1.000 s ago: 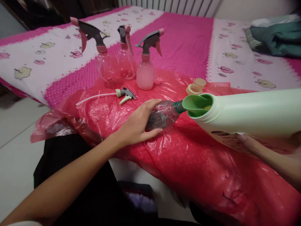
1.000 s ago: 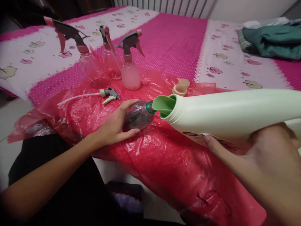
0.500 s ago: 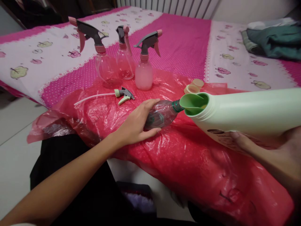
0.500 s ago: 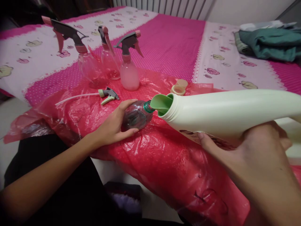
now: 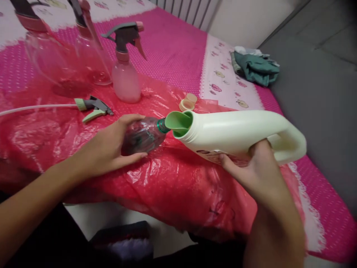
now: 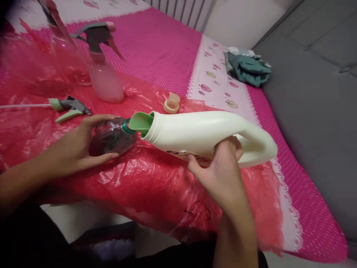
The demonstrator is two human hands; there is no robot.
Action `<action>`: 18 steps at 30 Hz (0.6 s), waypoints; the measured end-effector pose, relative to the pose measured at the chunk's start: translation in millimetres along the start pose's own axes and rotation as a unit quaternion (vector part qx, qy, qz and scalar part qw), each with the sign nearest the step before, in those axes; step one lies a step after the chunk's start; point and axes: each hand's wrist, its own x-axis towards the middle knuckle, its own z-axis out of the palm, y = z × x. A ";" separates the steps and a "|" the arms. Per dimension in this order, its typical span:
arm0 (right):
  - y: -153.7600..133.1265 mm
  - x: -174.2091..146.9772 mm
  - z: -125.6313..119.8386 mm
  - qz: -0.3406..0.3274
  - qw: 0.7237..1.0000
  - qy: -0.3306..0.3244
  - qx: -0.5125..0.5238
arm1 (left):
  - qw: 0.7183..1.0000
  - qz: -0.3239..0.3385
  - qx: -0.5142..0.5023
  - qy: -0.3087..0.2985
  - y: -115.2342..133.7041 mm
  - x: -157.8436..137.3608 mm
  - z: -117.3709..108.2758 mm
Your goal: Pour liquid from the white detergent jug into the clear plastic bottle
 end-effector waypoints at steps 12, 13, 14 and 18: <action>-1.2 3.8 -12.9 0.005 0.997 -0.038 0.063 | 0.998 -0.040 0.037 -0.024 3.3 5.3 -11.1; 0.6 3.8 -16.2 0.006 0.995 -0.060 0.074 | 0.998 -0.040 0.040 -0.025 2.5 5.5 -11.2; 2.2 3.9 -18.6 0.007 0.993 -0.077 0.084 | 0.998 -0.043 0.043 -0.029 1.6 5.6 -11.4; 0.6 5.4 -15.0 -0.009 0.996 -0.057 0.072 | 0.996 -0.050 0.059 -0.047 1.4 6.3 -13.9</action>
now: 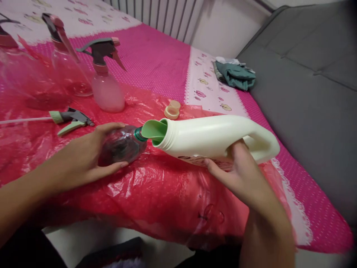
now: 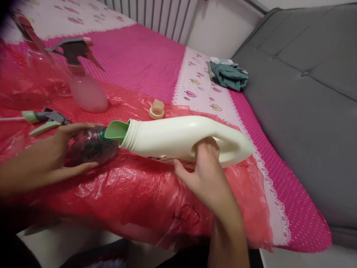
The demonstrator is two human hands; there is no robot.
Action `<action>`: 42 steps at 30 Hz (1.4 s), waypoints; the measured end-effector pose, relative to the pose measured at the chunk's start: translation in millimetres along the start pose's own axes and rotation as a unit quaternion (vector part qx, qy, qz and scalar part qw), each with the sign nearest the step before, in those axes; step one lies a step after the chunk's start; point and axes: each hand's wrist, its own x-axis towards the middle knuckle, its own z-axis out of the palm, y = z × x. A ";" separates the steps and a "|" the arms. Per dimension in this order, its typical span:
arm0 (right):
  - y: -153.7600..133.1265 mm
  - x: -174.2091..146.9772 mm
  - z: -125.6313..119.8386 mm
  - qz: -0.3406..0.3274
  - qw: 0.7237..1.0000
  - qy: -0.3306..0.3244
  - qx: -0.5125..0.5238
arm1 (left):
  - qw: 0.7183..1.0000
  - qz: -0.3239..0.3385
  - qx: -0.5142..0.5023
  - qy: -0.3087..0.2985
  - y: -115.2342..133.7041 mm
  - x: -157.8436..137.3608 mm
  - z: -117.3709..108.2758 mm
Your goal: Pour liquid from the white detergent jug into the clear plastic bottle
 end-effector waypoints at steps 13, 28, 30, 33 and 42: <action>-15.0 8.0 24.3 0.050 0.991 0.096 -0.080 | 1.000 -0.001 -0.013 -0.001 8.0 1.1 3.1; -11.7 5.5 26.9 0.035 0.989 0.118 -0.082 | 0.999 0.002 -0.049 0.002 9.4 -1.7 1.3; -12.0 6.2 26.1 0.041 0.990 0.110 -0.073 | 0.999 -0.003 -0.054 0.001 9.2 -2.1 2.1; -11.7 5.9 25.8 0.049 0.992 0.100 -0.066 | 0.998 -0.007 -0.060 0.002 9.5 -1.9 2.9; -5.1 1.9 18.4 0.014 0.997 0.055 -0.052 | 0.998 -0.004 -0.057 0.006 9.0 -2.1 3.9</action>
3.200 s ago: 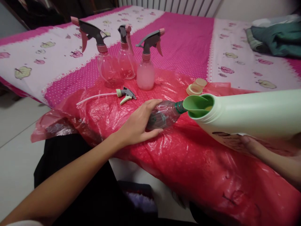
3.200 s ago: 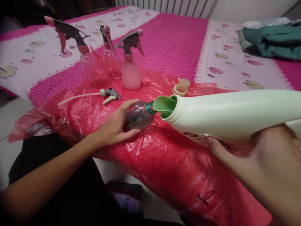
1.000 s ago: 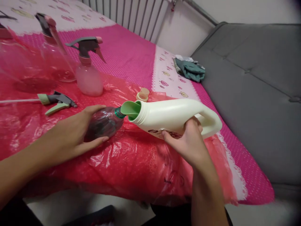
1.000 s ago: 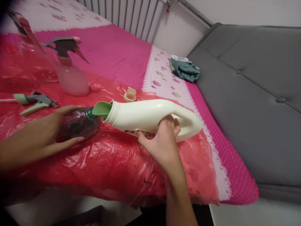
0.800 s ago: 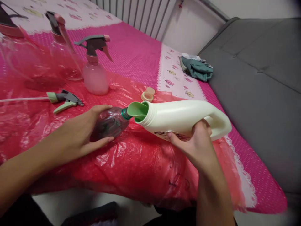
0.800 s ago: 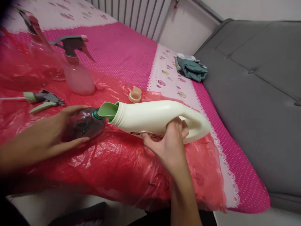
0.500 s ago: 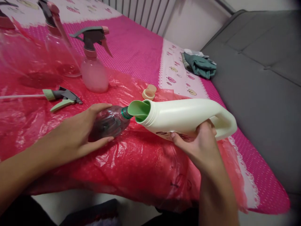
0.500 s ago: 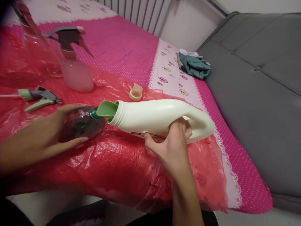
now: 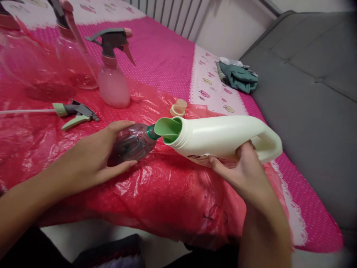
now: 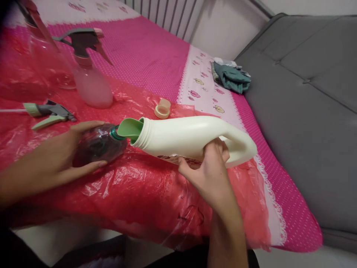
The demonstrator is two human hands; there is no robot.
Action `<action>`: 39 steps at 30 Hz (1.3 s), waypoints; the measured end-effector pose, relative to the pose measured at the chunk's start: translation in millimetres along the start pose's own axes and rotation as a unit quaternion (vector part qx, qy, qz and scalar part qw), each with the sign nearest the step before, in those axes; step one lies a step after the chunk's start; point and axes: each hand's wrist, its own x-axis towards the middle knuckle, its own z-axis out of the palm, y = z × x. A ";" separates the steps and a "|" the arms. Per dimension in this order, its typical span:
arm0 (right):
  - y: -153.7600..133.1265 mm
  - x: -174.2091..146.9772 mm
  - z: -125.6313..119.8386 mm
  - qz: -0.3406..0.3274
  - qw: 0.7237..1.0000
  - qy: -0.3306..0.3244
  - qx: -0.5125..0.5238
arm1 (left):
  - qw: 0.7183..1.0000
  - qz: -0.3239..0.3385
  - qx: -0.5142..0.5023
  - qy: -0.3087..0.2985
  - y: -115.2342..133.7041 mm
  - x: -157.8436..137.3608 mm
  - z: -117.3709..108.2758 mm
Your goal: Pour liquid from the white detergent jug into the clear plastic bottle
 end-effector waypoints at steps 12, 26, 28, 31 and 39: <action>5.3 -2.9 -1.2 0.008 1.000 -0.011 -0.003 | 1.000 0.018 -0.006 0.009 2.3 -3.1 1.8; 3.8 -1.3 -1.4 0.003 1.000 -0.022 -0.004 | 1.000 -0.004 -0.003 0.012 -3.4 -1.8 5.8; 2.5 -0.5 -1.2 0.004 1.000 -0.024 -0.004 | 1.000 0.006 -0.001 0.016 -3.4 -2.0 5.3; 0.0 1.0 1.7 0.005 1.000 -0.005 -0.022 | 1.000 0.006 0.002 0.020 -3.5 -2.9 4.9; -3.5 2.2 7.6 0.026 0.997 0.030 -0.070 | 1.000 0.009 0.009 0.015 -4.3 -2.8 5.4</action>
